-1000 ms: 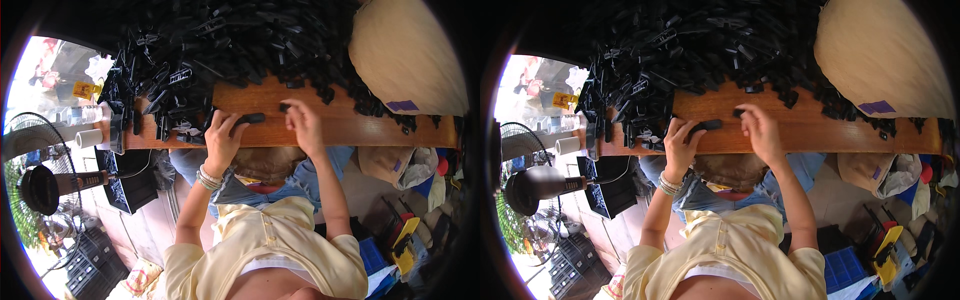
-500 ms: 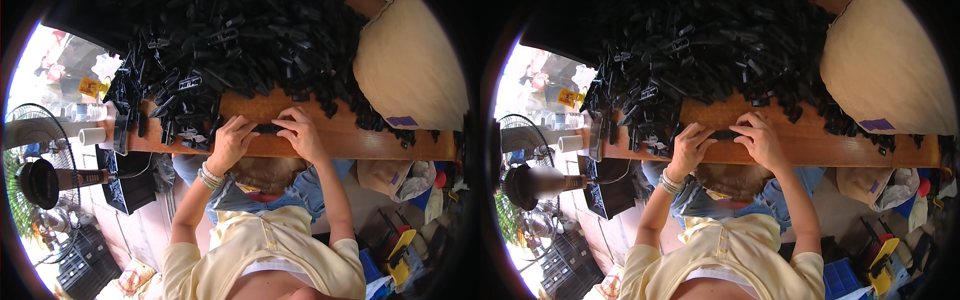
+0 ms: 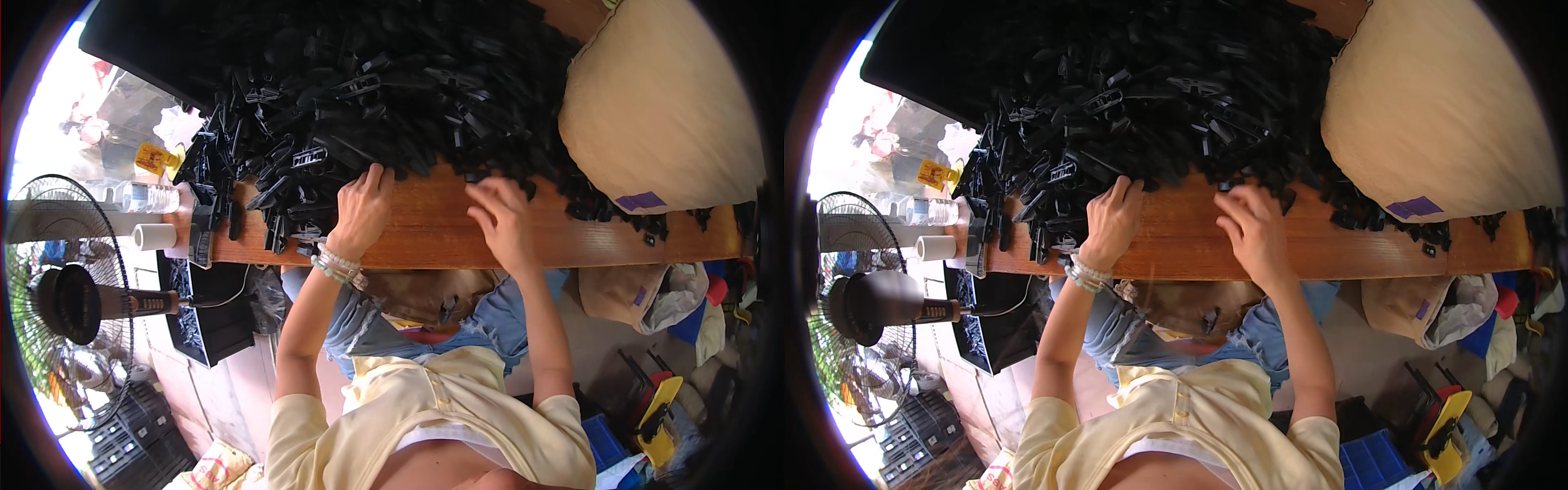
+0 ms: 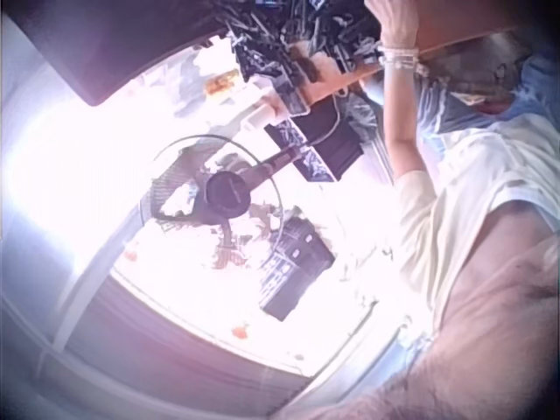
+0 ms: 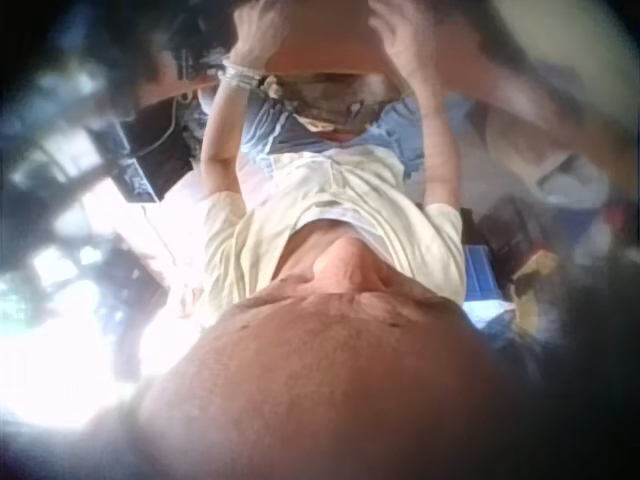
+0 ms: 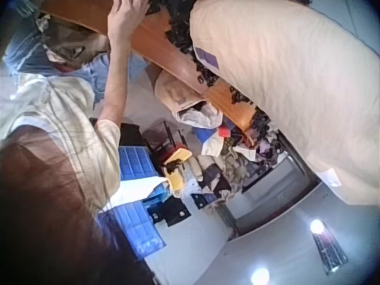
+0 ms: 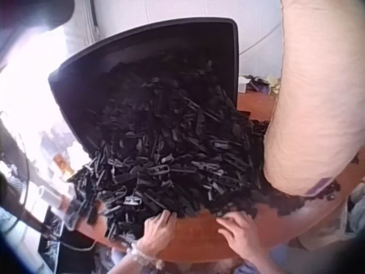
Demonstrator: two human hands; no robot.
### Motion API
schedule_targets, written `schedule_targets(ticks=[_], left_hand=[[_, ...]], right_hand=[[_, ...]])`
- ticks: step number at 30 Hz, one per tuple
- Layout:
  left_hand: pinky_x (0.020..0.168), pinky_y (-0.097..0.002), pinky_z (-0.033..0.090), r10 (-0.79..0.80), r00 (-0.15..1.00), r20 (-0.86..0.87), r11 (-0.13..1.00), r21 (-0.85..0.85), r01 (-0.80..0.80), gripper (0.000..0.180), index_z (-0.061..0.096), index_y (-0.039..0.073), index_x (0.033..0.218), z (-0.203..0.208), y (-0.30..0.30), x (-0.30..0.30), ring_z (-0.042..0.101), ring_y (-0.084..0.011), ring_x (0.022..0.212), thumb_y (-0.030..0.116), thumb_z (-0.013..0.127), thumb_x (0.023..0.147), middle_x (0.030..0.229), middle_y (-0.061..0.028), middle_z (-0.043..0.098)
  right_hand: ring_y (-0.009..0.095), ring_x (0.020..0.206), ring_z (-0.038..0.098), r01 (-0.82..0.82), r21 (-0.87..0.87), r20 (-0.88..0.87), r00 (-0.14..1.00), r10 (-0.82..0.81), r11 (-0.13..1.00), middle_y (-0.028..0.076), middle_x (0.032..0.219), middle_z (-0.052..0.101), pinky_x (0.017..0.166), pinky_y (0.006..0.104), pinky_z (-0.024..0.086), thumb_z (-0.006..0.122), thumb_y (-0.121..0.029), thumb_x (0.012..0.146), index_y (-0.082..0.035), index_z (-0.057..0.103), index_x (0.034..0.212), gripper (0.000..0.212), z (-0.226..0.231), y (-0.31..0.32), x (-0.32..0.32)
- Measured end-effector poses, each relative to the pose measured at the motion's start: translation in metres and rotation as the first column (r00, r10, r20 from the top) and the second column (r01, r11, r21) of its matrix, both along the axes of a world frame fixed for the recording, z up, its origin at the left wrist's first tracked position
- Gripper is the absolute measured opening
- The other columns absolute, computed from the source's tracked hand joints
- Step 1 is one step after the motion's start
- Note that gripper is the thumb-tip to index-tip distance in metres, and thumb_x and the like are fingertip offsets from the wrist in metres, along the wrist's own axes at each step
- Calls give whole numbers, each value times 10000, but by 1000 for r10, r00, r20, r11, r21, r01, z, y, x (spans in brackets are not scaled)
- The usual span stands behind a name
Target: The person sorts through a large pile of small black plastic components on a wooden table, selecting items and placing them into a bag by hand.
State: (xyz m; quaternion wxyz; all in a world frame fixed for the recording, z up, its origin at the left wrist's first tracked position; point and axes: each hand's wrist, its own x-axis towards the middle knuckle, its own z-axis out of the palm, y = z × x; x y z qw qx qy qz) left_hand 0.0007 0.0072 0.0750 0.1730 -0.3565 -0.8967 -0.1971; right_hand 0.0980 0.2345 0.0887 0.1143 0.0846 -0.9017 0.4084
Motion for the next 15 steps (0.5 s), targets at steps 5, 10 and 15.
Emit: schedule_targets(ticks=[5, 10, 15], left_hand=[[578, -311, 455, -154, 974, -166, 982, -139, 132, 133, 597, 27, 845, -8, 12, 19, 575, -189, 639, 61, 613, 717, 801, -73, 515], [494, -295, 419, -267, 951, -156, 964, -45, 263, 98, 615, 30, 832, -17, 13, 60, 543, -169, 548, 32, 696, 776, 681, -46, 504], [576, -318, 505, -131, 989, -72, 961, 236, 144, 208, 665, 15, 875, -14, 4, 78, 629, -204, 665, 50, 794, 716, 808, -74, 589]], right_hand=[[264, 939, 544, 203, 377, -228, 966, -122, 904, 75, 1108, 558, 800, 400, 419, 704, -6, 751, -61, 655, 1054, 312, -23, 8, -27], [284, 995, 539, 29, 312, -175, 984, 27, 950, 87, 1122, 559, 839, 411, 412, 679, 3, 775, -62, 653, 1039, 273, -22, 1, -2], [291, 994, 536, 369, 104, -228, 913, -339, 924, 110, 1111, 557, 838, 426, 411, 687, -70, 819, -71, 632, 1090, 276, -21, -21, 11]])
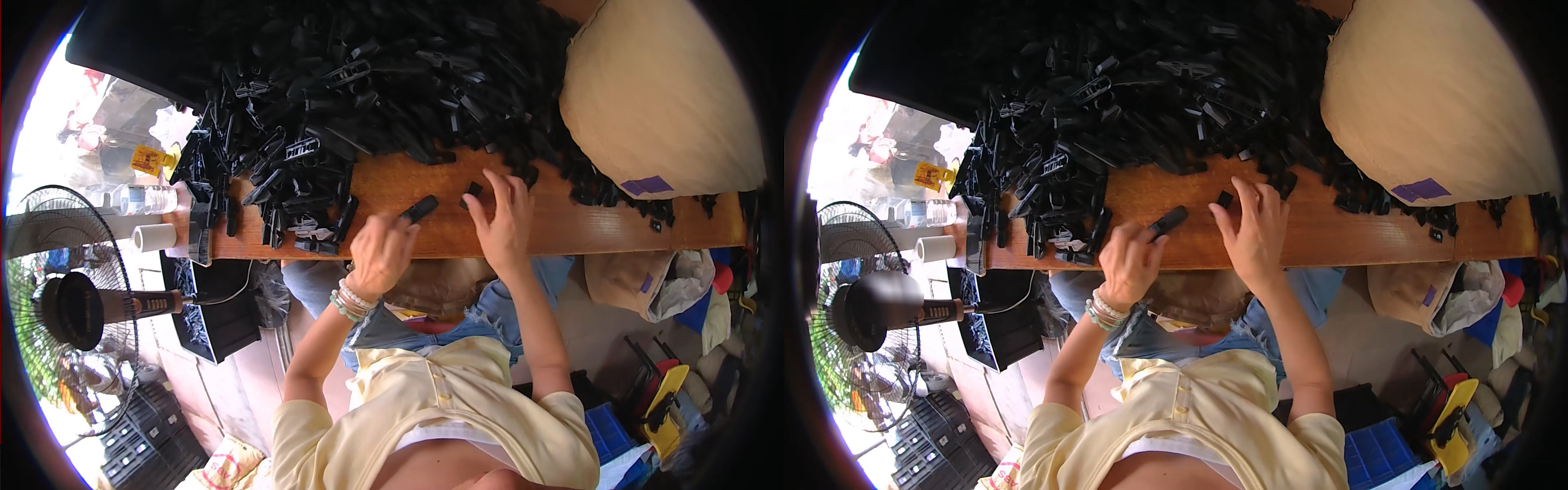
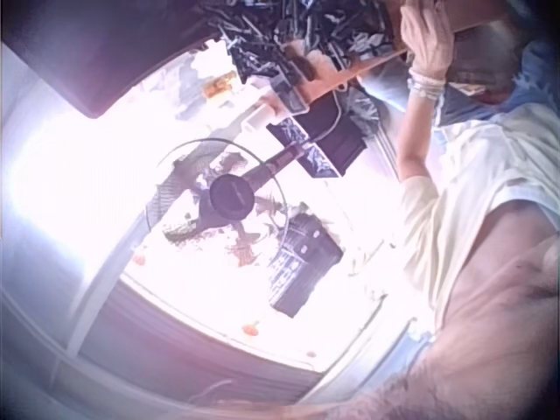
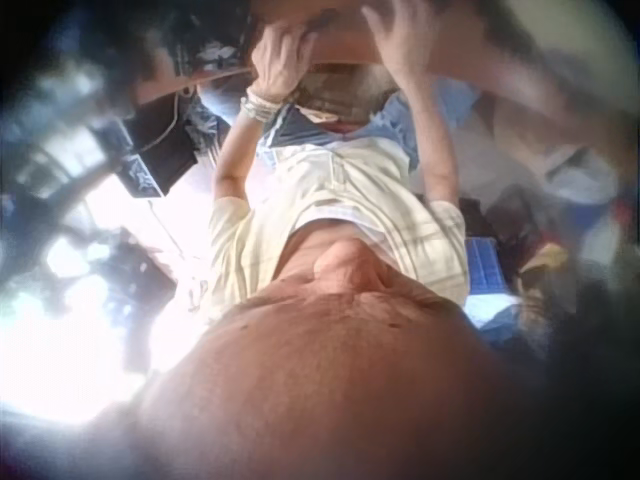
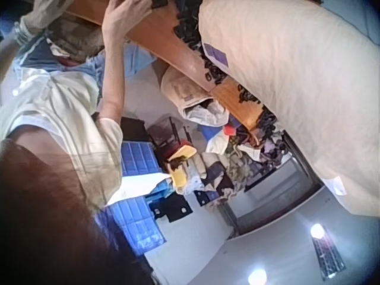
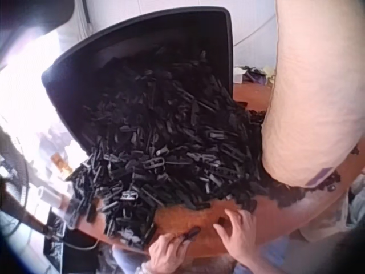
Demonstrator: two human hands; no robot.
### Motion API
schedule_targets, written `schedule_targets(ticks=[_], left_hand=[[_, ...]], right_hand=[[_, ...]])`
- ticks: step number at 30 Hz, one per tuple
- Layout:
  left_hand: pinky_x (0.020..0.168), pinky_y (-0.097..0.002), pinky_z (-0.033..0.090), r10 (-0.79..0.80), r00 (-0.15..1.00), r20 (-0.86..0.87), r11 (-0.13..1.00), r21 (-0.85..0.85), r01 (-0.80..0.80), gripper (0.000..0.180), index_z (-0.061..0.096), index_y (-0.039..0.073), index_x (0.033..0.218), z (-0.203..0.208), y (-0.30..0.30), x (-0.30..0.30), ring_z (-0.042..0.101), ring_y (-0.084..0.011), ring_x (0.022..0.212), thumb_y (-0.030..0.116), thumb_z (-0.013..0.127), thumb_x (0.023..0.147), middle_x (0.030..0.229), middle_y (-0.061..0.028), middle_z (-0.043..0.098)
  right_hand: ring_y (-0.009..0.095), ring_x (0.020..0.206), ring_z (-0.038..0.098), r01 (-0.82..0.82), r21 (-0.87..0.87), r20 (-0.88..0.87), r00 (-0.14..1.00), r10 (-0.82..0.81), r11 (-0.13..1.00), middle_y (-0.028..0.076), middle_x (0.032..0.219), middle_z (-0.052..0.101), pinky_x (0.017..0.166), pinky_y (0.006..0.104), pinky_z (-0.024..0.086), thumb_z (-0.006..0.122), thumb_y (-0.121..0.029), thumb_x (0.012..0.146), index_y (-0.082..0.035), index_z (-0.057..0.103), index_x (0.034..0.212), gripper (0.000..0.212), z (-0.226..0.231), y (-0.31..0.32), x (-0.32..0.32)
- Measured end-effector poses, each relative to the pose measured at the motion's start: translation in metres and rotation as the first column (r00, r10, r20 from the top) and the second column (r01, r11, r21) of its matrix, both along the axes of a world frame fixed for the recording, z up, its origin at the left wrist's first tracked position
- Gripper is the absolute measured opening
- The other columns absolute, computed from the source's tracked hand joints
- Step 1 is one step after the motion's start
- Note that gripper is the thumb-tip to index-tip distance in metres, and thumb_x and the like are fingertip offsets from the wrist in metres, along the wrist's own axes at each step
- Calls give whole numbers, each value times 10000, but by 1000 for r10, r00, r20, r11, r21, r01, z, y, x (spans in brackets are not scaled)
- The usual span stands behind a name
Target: The person sorts through a large pile of small black plastic components on a wooden table, selecting items and placing them into a bag by hand.
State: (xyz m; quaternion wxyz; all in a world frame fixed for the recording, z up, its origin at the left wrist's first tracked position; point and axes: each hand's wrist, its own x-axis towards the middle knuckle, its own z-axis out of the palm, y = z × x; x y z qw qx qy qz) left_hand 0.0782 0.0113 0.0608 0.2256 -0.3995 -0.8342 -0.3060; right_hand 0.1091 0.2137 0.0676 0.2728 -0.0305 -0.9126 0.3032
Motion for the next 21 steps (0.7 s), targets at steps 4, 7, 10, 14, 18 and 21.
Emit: schedule_targets(ticks=[4, 7, 10, 14, 18, 21], left_hand=[[636, -363, 509, 210, 919, 333, 973, 16, -228, 214, 663, 16, 920, 5, -2, -3, 613, -289, 767, 66, 764, 738, 897, -89, 583], [641, -369, 511, 128, 890, 438, 987, 29, -156, 227, 670, 14, 934, 2, -7, -6, 614, -285, 775, 65, 764, 734, 910, -94, 595], [640, -367, 512, 63, 922, 382, 994, 54, -90, 231, 671, 8, 939, 1, -10, -10, 619, -283, 780, 67, 763, 735, 910, -95, 603], [647, -359, 510, 21, 920, 391, 999, 36, -38, 229, 677, -5, 939, 4, -10, -14, 624, -291, 773, 42, 760, 731, 904, -105, 614], [657, -351, 508, -4, 902, 432, 999, 34, -12, 233, 682, -27, 938, 6, -10, -17, 625, -297, 760, 14, 758, 721, 909, -118, 626], [663, -354, 510, -29, 900, 435, 998, 64, 1, 234, 683, -32, 947, 3, -10, -17, 628, -296, 762, 5, 754, 726, 917, -118, 631]], right_hand=[[288, 966, 530, 1, 125, 75, 997, -11, 992, 109, 1121, 538, 797, 436, 408, 700, -91, 814, -81, 575, 1218, 423, -18, -9, -6], [300, 1018, 523, -201, 178, 117, 976, 182, 963, 105, 1191, 529, 810, 441, 406, 692, -54, 789, -60, 560, 1220, 451, -14, -10, -6], [302, 1038, 521, -120, 76, 66, 991, 115, 990, 108, 1227, 523, 838, 438, 404, 683, -47, 800, -61, 574, 1205, 420, -15, -6, -1], [284, 994, 541, -298, -79, 43, 952, 302, 951, 80, 1084, 601, 869, 417, 416, 730, -112, 794, -32, 659, 1035, 264, -8, 2, -3], [267, 924, 560, -384, -295, 181, 877, 446, 875, 69, 947, 630, 835, 386, 436, 742, -103, 785, -17, 684, 1011, 249, 1, 10, 3], [254, 882, 565, -415, -309, 202, 851, 485, 856, 75, 884, 630, 805, 371, 447, 748, -81, 774, -15, 702, 1012, 251, 2, 15, 2]])
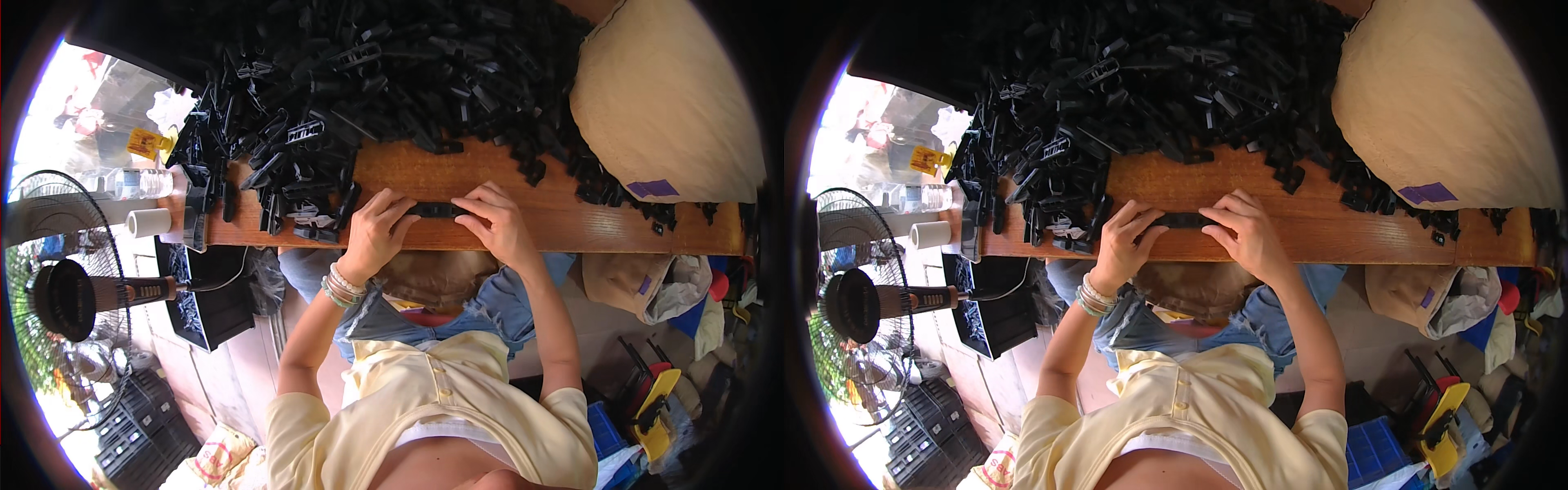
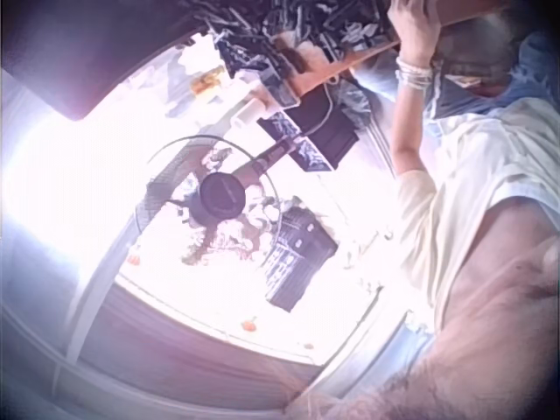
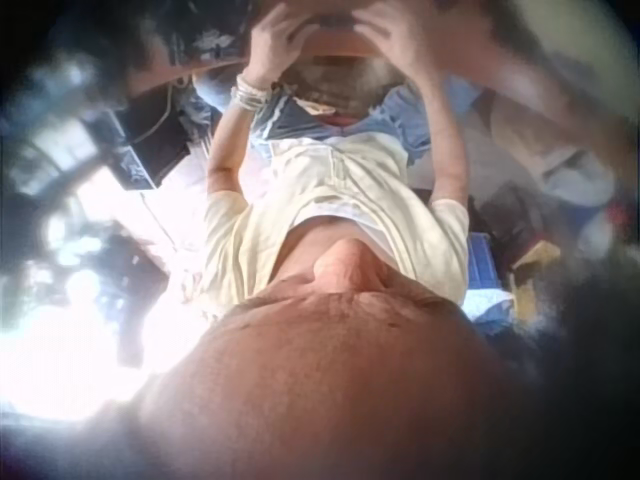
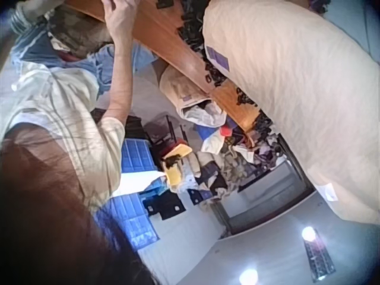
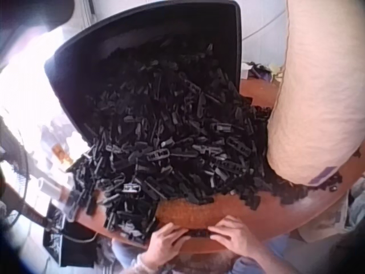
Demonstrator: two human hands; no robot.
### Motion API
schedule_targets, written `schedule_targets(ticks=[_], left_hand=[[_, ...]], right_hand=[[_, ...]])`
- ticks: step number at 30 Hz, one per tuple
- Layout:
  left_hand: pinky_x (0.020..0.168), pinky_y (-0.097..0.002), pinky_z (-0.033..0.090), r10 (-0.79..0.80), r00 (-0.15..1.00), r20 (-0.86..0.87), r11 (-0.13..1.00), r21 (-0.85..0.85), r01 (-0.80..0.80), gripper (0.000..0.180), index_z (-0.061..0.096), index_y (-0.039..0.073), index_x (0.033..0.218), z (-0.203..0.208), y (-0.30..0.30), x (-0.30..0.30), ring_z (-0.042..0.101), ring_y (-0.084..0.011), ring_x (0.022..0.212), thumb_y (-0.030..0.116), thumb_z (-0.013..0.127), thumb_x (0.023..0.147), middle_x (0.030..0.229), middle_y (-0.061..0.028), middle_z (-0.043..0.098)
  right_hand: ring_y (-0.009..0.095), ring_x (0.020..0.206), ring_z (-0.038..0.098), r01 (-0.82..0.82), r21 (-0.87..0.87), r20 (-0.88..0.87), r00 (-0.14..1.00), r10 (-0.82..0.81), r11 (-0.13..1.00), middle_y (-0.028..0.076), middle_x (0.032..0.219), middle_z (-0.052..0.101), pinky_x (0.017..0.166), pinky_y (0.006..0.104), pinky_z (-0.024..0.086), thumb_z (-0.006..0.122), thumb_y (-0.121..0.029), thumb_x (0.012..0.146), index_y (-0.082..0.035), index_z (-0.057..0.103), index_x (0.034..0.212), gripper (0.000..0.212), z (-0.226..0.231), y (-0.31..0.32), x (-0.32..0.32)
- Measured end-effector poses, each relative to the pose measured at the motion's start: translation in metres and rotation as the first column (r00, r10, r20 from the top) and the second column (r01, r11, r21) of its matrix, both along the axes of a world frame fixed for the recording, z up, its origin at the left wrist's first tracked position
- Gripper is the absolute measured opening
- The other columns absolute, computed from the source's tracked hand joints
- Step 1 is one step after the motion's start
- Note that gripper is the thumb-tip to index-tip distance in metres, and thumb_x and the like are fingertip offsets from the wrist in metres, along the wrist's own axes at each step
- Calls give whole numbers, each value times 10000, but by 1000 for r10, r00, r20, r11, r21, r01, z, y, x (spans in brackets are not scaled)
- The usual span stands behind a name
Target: The person sorts through a large pile of small black plastic components on a wooden table, selecting items and placing them into a bag by hand.
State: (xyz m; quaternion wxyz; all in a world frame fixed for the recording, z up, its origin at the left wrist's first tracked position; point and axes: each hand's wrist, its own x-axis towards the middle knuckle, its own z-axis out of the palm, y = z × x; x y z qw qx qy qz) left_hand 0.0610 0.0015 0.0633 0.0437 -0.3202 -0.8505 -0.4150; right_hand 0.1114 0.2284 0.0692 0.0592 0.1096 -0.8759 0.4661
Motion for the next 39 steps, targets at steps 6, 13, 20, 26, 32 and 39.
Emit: schedule_targets(ticks=[6, 13, 20, 26, 32, 39], left_hand=[[636, -331, 514, -50, 998, 28, 997, 62, 48, 236, 682, -42, 960, -3, 7, 3, 634, -290, 739, -4, 754, 738, 924, -127, 635], [585, -356, 499, -229, 919, 322, 971, 6, 240, 265, 679, -14, 972, 23, 0, -17, 617, -280, 678, 124, 770, 766, 872, -126, 600], [563, -334, 515, -31, 921, -389, 880, -447, -160, 380, 598, 11, 1100, 22, 49, -63, 632, -234, 750, 41, 646, 724, 925, -103, 532], [591, -368, 515, -249, 881, -402, 941, -316, 122, 208, 574, 18, 929, 15, 39, -35, 619, -257, 743, 48, 655, 740, 967, -109, 546], [588, -268, 535, 54, 991, 119, 959, 269, -84, 323, 526, -12, 997, 7, 36, 15, 680, -190, 705, -56, 744, 764, 968, -139, 647], [603, -224, 543, -68, 761, 645, 861, 424, -282, 384, 500, -26, 1165, 1, 22, 22, 691, -143, 746, -84, 675, 829, 891, -122, 650]], right_hand=[[242, 904, 563, -64, -1, -122, 990, 64, 998, 69, 935, 630, 792, 361, 455, 771, -36, 699, -19, 719, 1002, 308, -5, -14, -11], [241, 959, 576, -161, -10, -72, 985, 160, 987, 80, 984, 644, 803, 354, 461, 761, -21, 712, -9, 714, 976, 269, 3, 1, -7], [296, 1012, 541, 275, 382, -366, 921, -129, 882, 80, 1129, 580, 854, 421, 437, 725, -96, 777, -24, 613, 1143, 390, -9, -19, -62], [253, 911, 559, 371, 235, -473, 851, -227, 899, 87, 1021, 596, 782, 372, 455, 695, -59, 824, -22, 624, 1123, 310, -17, -5, -35], [100, 649, 526, 418, -503, 143, 903, -404, 756, 46, 809, 583, 576, 249, 426, 559, -83, 978, -34, 643, 1091, 149, -10, -6, 2], [92, 675, 532, 200, -374, 144, 977, -157, 905, 24, 841, 568, 587, 206, 423, 530, -66, 985, -13, 656, 1133, 202, 0, -8, 8]])
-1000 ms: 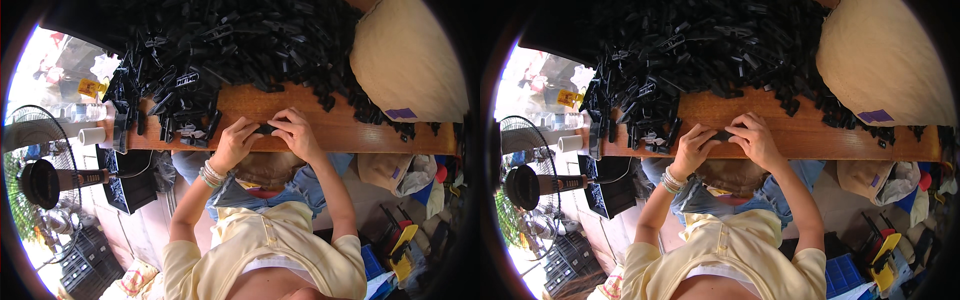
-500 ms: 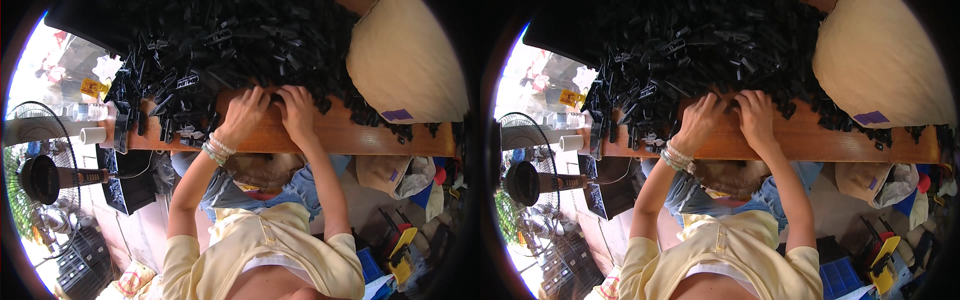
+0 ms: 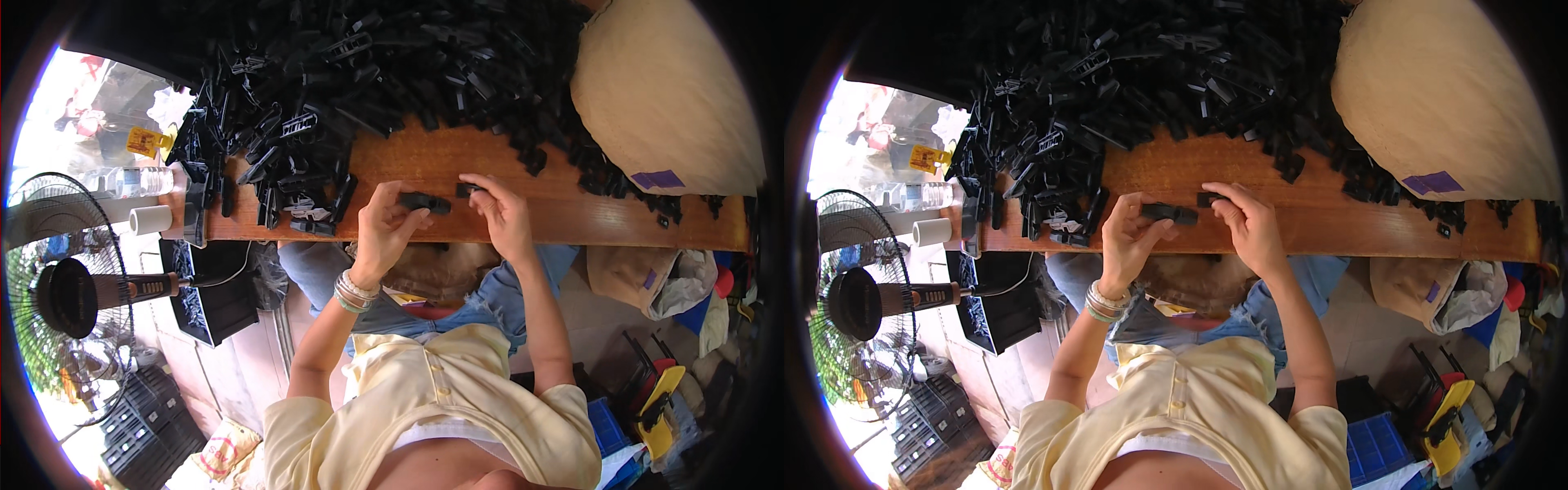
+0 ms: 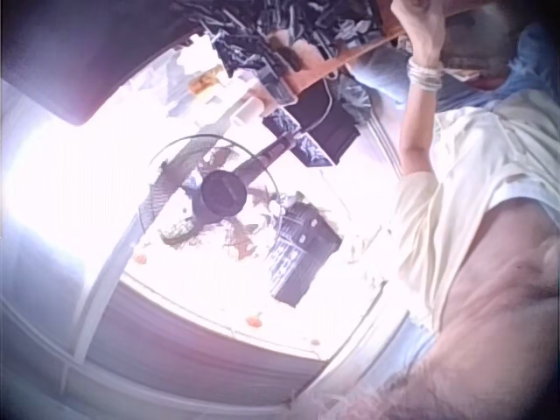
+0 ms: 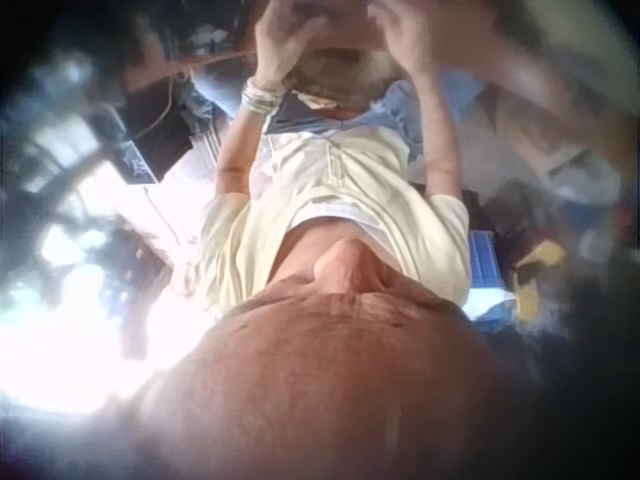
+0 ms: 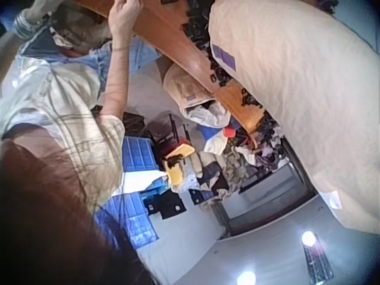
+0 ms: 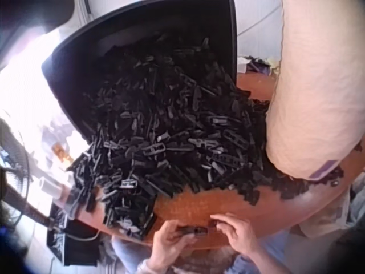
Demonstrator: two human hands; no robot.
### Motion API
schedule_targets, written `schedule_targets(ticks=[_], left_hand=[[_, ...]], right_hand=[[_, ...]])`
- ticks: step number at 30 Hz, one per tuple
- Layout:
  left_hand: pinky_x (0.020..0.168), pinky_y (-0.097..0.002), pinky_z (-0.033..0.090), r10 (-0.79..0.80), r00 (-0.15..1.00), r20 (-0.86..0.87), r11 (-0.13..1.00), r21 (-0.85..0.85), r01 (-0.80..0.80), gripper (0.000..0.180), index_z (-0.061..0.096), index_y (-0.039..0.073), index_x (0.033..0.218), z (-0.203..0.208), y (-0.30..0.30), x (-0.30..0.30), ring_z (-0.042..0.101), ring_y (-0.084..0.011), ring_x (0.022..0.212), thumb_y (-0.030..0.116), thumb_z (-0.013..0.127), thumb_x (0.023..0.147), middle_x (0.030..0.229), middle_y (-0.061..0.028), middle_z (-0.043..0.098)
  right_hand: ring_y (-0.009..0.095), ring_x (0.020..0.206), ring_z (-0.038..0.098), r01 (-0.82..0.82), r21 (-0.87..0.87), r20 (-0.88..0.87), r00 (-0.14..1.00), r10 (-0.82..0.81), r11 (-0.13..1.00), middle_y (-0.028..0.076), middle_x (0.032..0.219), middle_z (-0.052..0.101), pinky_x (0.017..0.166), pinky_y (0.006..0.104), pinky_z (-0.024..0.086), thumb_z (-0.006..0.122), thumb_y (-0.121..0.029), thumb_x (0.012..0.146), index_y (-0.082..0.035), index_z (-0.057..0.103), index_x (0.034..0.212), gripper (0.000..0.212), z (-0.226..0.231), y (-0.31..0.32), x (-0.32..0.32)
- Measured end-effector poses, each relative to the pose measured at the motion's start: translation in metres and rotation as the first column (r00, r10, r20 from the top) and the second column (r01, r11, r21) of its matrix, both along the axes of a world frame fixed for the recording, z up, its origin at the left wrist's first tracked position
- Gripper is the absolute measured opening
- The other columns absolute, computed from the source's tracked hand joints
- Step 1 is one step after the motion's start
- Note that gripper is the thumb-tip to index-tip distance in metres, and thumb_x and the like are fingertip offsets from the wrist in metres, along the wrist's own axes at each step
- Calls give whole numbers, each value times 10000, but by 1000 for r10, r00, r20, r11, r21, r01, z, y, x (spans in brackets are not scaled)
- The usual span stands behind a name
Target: The person sorts through a large pile of small black plastic components on a wooden table, selecting items and placing them into a bag by hand.
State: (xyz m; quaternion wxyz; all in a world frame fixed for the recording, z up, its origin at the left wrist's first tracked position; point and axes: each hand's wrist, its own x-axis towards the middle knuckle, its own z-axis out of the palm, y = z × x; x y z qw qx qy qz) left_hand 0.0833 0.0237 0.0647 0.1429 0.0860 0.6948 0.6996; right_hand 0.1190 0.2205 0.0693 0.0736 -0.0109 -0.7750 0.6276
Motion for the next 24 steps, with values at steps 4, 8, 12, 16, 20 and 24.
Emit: schedule_targets(ticks=[4, 8, 12, 16, 20, 24], left_hand=[[597, -220, 517, -99, 972, -215, 937, -349, 18, 303, 617, -22, 1073, 7, -10, -4, 678, -123, 743, -58, 722, 791, 917, -85, 634], [616, -269, 506, -142, 909, -392, 835, -540, -103, 221, 689, 4, 953, 6, -12, -7, 644, -158, 725, -30, 759, 746, 894, -76, 606], [700, -366, 481, -158, 808, -568, 853, -491, -178, 267, 710, 29, 935, 4, -11, -13, 567, -272, 828, 26, 787, 679, 870, -84, 593], [737, -368, 471, -235, 796, -558, 854, -509, -105, 271, 717, 18, 914, 2, -15, -19, 552, -274, 854, 20, 790, 653, 895, -84, 611], [730, -378, 483, -275, 778, -565, 848, -524, -81, 254, 708, 15, 918, 1, -16, -21, 549, -287, 851, 24, 775, 673, 912, -80, 617], [744, -384, 479, -277, 772, -573, 866, -496, -57, 245, 705, 7, 916, -3, -12, -18, 556, -285, 839, 26, 766, 680, 899, -81, 637]], right_hand=[[192, 720, 602, -49, 43, 28, 998, 47, 998, 103, 890, 631, 642, 290, 478, 630, -2, 891, 0, 633, 1147, 256, 3, 0, 2], [294, 772, 590, -152, 208, -29, 986, 162, 966, 131, 917, 622, 694, 363, 485, 686, -21, 835, -2, 640, 1122, 291, -3, -2, 2], [278, 817, 562, -127, 363, -123, 975, 183, 923, 109, 860, 600, 751, 378, 469, 700, -19, 804, 10, 650, 1080, 283, -6, 4, 2], [270, 801, 549, -148, 345, -124, 972, 201, 927, 101, 840, 589, 769, 386, 458, 711, -19, 785, 13, 666, 1043, 264, -6, 7, -3], [267, 796, 545, -154, 346, -103, 974, 201, 925, 95, 827, 584, 757, 382, 450, 718, -19, 773, 10, 674, 1030, 262, -5, 7, -4], [255, 797, 545, -90, 434, -194, 962, 191, 896, 76, 830, 580, 750, 364, 436, 730, -15, 754, 0, 684, 1022, 272, -1, -7, -8]])
